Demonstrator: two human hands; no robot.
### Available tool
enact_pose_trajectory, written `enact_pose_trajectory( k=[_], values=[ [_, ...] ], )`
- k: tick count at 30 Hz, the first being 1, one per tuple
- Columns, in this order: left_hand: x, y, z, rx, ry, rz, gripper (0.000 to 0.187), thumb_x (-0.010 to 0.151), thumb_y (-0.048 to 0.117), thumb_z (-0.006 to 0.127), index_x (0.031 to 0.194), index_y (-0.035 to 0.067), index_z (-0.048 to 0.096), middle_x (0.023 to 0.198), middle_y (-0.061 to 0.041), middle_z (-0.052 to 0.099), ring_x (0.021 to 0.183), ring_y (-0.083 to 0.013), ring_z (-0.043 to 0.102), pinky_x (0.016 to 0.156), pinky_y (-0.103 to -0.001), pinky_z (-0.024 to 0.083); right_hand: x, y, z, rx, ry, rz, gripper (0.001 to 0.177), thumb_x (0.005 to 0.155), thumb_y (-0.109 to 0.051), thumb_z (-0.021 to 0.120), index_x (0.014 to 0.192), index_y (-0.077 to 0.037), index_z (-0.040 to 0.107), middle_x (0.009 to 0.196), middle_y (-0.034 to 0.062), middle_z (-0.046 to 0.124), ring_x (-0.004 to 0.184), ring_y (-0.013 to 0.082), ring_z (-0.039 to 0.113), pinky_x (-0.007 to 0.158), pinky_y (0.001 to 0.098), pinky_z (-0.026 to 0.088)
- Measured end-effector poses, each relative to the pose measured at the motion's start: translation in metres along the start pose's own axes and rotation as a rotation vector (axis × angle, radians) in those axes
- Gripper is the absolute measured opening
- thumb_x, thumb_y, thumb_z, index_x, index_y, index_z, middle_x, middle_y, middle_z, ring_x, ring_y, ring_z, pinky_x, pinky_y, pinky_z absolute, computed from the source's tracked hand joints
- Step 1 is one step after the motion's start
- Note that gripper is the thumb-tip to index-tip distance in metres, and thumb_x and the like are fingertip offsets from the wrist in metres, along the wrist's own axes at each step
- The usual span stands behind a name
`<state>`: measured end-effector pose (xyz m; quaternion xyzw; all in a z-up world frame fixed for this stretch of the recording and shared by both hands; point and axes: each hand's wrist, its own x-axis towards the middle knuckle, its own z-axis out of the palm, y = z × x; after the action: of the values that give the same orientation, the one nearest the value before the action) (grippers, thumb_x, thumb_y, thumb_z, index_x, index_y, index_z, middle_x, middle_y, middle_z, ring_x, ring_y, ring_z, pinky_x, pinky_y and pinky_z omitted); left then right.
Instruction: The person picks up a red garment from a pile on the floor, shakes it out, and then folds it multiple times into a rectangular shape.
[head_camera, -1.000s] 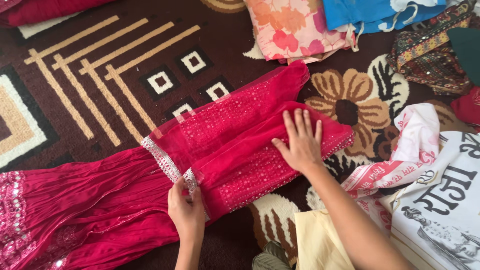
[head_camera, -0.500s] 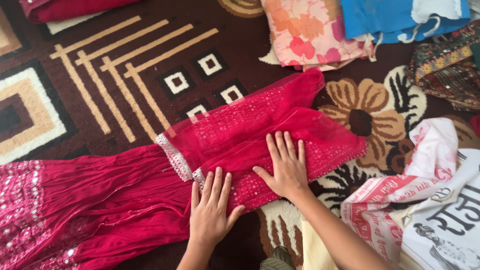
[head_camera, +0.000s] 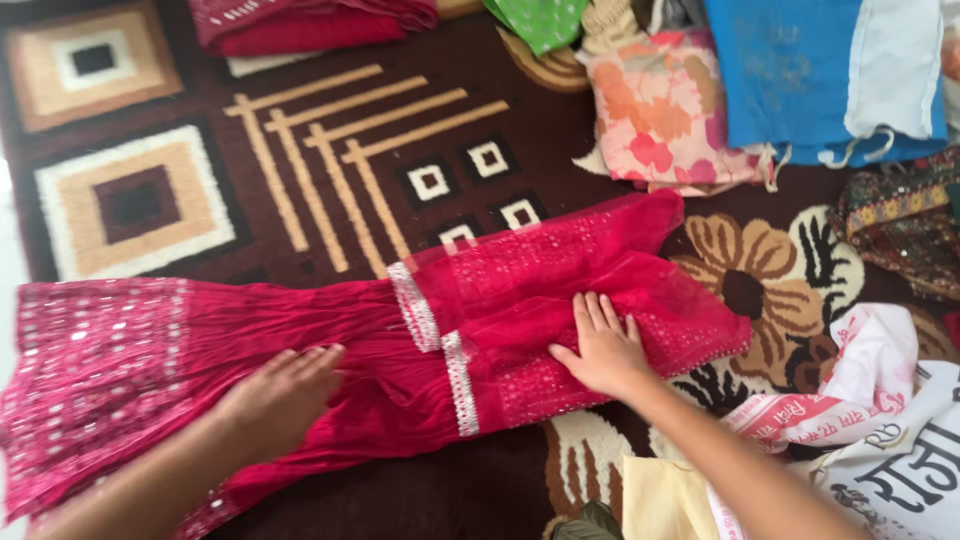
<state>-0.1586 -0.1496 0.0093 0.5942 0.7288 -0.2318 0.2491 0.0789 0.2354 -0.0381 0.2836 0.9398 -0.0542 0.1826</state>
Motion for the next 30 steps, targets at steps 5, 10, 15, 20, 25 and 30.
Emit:
enact_pose_trajectory(
  k=[5,10,15,20,25,30],
  values=[
    [-0.101,-0.078,-0.049,0.026,-0.099,-0.078,0.054,0.104,0.038,0.041,0.152,0.013,0.035,0.162,-0.009,0.026,0.151,-0.0230,0.029,0.126,-0.045,0.020,-0.009,-0.029,-0.089,-0.056,-0.455,-0.103,0.070,0.096,-0.060,0.051,0.148,-0.013,0.053,0.145,0.0150,0.061,0.136,0.0312,0.058,0.114,0.0436,0.045],
    [-0.151,-0.086,-0.023,-0.259,-0.148,-0.391,0.049,0.105,0.040,0.045,0.153,0.028,0.043,0.152,0.001,0.055,0.133,-0.0216,0.062,0.112,-0.040,0.052,-0.030,-0.110,-0.139,-0.250,-0.487,-0.305,0.059,0.094,-0.053,0.059,0.139,-0.015,0.058,0.129,0.0119,0.068,0.122,0.0306,0.064,0.102,0.0464,0.052],
    [-0.131,-0.084,0.072,-0.347,-0.073,-0.422,0.077,0.095,0.045,0.066,0.157,0.023,0.027,0.164,-0.009,0.029,0.146,-0.0317,0.040,0.117,-0.048,0.040,-0.028,-0.195,-0.111,-0.161,-0.442,-0.468,0.049,0.093,-0.045,0.061,0.130,-0.014,0.064,0.124,0.0102,0.070,0.117,0.0287,0.068,0.097,0.0452,0.056],
    [-0.142,-0.052,0.126,-0.272,0.175,-0.579,0.099,0.080,0.048,0.080,0.156,0.018,0.024,0.165,-0.017,0.019,0.152,-0.0323,0.024,0.123,-0.052,0.027,-0.023,-0.254,-0.050,0.028,-0.186,-0.562,0.061,0.092,-0.044,0.067,0.139,-0.009,0.051,0.133,0.0134,0.058,0.123,0.0325,0.058,0.099,0.0481,0.050],
    [-0.162,-0.021,0.158,-0.867,0.452,-1.396,0.107,0.071,0.047,0.088,0.155,0.008,0.034,0.143,-0.019,0.051,0.130,-0.0371,0.051,0.104,-0.055,0.045,-0.019,-0.278,-0.025,0.039,-0.129,-0.617,0.055,0.089,-0.041,0.070,0.130,-0.009,0.055,0.120,0.0105,0.060,0.117,0.0292,0.061,0.098,0.0438,0.052],
    [-0.159,-0.019,0.202,-1.163,0.677,-1.433,0.058,0.081,0.041,0.081,0.121,0.005,0.060,0.107,-0.018,0.072,0.104,-0.0354,0.067,0.091,-0.050,0.051,0.002,-0.292,-0.012,0.075,-0.169,-0.606,0.033,0.091,-0.031,0.068,0.115,-0.009,0.065,0.113,0.0094,0.065,0.112,0.0277,0.065,0.097,0.0419,0.052]
  ],
)
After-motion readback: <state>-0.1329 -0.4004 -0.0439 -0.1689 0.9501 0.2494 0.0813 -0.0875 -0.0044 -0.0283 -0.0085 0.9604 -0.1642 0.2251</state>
